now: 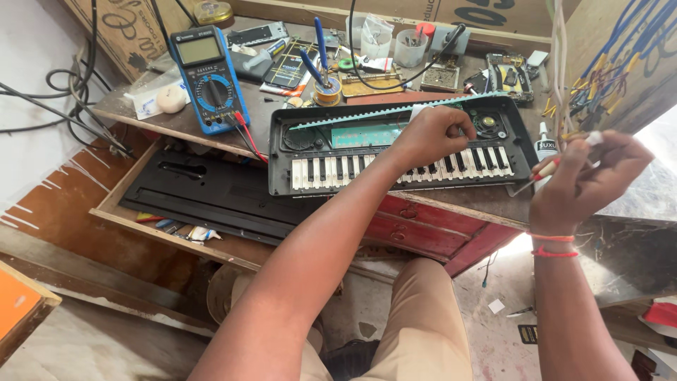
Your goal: The person repairs a toy electronic keyboard on a cluttered workbench. They use a screwdriver to unscrew and adjust components on the keyboard's circuit board, reposition the keyboard, and continue working on its internal parts with the screwdriver.
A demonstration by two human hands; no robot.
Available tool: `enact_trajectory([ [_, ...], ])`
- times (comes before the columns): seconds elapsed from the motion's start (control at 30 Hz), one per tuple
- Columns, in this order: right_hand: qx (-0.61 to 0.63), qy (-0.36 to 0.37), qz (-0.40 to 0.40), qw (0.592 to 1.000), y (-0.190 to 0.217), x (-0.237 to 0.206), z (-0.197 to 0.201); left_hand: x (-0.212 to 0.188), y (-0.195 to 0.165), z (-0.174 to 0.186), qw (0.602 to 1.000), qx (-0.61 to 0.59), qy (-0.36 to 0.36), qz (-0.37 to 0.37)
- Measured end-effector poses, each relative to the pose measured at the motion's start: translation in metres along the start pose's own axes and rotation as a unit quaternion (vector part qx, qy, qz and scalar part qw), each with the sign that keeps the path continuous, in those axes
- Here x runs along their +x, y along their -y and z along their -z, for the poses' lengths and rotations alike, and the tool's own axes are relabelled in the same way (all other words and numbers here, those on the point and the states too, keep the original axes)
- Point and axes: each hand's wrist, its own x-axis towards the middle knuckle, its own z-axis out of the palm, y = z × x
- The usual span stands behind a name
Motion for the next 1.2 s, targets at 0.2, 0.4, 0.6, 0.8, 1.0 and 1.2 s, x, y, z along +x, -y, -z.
enact_trajectory([
  [0.2,0.052,-0.033,-0.054,0.997,-0.022,-0.004,0.007,-0.008,-0.012,0.018,0.990,-0.032,-0.091,-0.105],
  [0.4,0.068,-0.023,-0.095,0.993,-0.022,0.002,0.003,-0.031,0.010,0.089,0.974,0.169,-0.145,-0.035],
  [0.6,0.042,-0.002,-0.099,0.994,-0.022,0.000,0.002,-0.073,0.018,0.134,0.944,0.294,-0.126,-0.081],
  [0.8,0.036,-0.009,-0.100,0.994,-0.025,0.002,0.003,-0.077,0.016,0.143,0.929,0.352,-0.099,-0.061],
  [1.0,0.028,-0.018,-0.105,0.994,-0.021,0.002,0.000,-0.074,0.021,0.146,0.932,0.353,-0.079,-0.030],
  [1.2,0.022,-0.023,-0.114,0.993,-0.017,0.001,0.000,-0.073,0.016,0.149,0.938,0.320,-0.118,-0.056],
])
